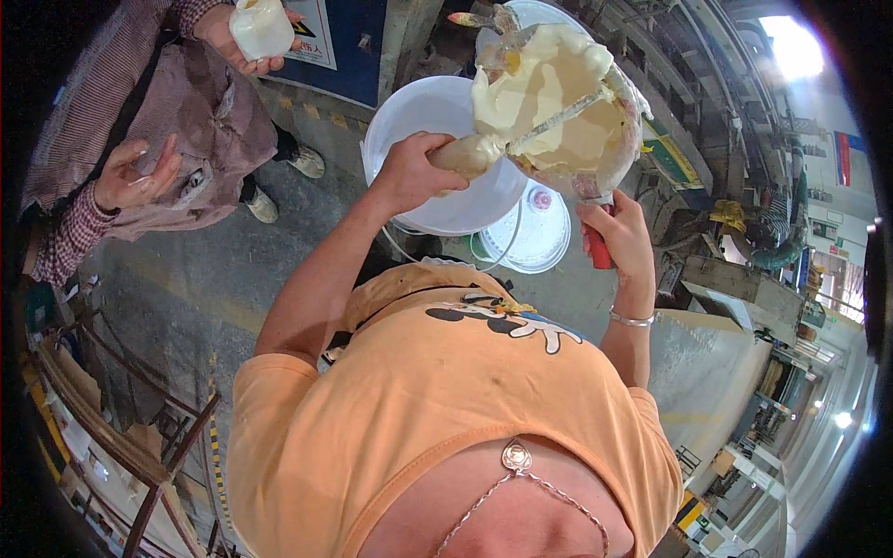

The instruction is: Pouring a white liquid substance from a large container into a bucket and cleaning the rim with a scraping tool.

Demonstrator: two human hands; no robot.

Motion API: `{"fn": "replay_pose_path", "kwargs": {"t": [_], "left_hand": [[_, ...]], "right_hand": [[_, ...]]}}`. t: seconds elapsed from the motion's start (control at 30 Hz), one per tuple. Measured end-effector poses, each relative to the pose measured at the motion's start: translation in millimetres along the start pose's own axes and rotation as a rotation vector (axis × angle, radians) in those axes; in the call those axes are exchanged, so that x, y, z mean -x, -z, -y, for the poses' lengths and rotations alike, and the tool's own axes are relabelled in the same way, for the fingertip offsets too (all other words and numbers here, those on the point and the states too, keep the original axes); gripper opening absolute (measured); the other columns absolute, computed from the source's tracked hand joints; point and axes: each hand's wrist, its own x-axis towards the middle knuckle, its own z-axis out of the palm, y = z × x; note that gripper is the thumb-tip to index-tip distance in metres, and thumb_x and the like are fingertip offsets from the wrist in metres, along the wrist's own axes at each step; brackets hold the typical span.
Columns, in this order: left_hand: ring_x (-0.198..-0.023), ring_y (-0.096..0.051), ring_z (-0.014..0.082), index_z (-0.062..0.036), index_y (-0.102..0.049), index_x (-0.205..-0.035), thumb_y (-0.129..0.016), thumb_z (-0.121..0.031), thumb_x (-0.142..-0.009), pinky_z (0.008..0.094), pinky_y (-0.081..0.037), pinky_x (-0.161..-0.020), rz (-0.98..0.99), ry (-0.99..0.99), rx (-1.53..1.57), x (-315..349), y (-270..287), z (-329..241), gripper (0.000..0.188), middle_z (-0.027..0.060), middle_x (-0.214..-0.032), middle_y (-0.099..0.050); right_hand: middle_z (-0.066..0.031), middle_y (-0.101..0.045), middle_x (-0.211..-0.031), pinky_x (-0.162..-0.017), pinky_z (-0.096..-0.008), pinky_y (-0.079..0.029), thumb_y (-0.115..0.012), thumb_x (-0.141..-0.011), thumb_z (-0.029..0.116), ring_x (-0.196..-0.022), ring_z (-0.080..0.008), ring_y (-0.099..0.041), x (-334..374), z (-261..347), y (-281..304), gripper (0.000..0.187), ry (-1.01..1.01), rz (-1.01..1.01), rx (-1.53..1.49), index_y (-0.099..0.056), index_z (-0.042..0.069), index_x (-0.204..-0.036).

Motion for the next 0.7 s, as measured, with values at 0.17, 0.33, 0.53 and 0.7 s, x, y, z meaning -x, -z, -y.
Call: {"fn": "replay_pose_path", "kwargs": {"t": [0.17, 0.33, 0.53, 0.7], "left_hand": [[-0.098, -0.063, 0.021, 0.0002, -0.062, -0.118, -0.08, -0.016, -0.059, 0.0319, -0.051, -0.083, -0.09, -0.002, 0.164, 1.8, 13.1, 21.2, 0.064, 0.0121, -0.109, -0.063], [-0.103, -0.061, 0.0212, 0.0012, -0.057, -0.125, -0.08, -0.015, -0.061, 0.032, -0.047, -0.092, -0.041, 0.168, 0.068, -2.2, 27.6, 15.6, 0.07, 0.0131, -0.115, -0.063], [-0.104, -0.061, 0.0227, 0.0005, -0.057, -0.125, -0.08, -0.016, -0.06, 0.0327, -0.046, -0.093, -0.027, 0.148, -0.014, -2.1, 30.9, 9.3, 0.071, 0.0144, -0.115, -0.063], [-0.099, -0.063, 0.0225, 0.0005, -0.061, -0.119, -0.079, -0.017, -0.057, 0.0325, -0.05, -0.088, -0.041, 0.113, -0.049, -6.4, 32.8, 18.3, 0.067, 0.0136, -0.112, -0.063]], "right_hand": [[-0.0056, -0.058, -0.064, -0.042, -0.0251, -0.043, -0.066, -0.079, 0.011, -0.045, -0.0118, -0.053, 0.9, 2.9, 0.6, 0.019, 0.007, 0.034, -0.036, -0.056, -0.002, -0.088], [-0.0056, -0.058, -0.064, -0.042, -0.0249, -0.044, -0.067, -0.079, 0.011, -0.045, -0.0119, -0.053, 3.1, 3.1, 1.9, 0.02, 0.009, 0.055, -0.067, -0.055, -0.002, -0.088], [-0.0047, -0.057, -0.064, -0.044, -0.0248, -0.042, -0.067, -0.077, 0.012, -0.046, -0.0104, -0.053, 6.9, 6.4, 1.5, 0.023, 0.011, 0.047, -0.021, -0.059, -0.004, -0.092], [-0.0055, -0.057, -0.064, -0.041, -0.0246, -0.043, -0.067, -0.077, 0.012, -0.044, -0.0121, -0.053, 8.4, 7.7, 1.5, 0.02, -0.004, 0.057, 0.002, -0.056, -0.002, -0.087]]}}
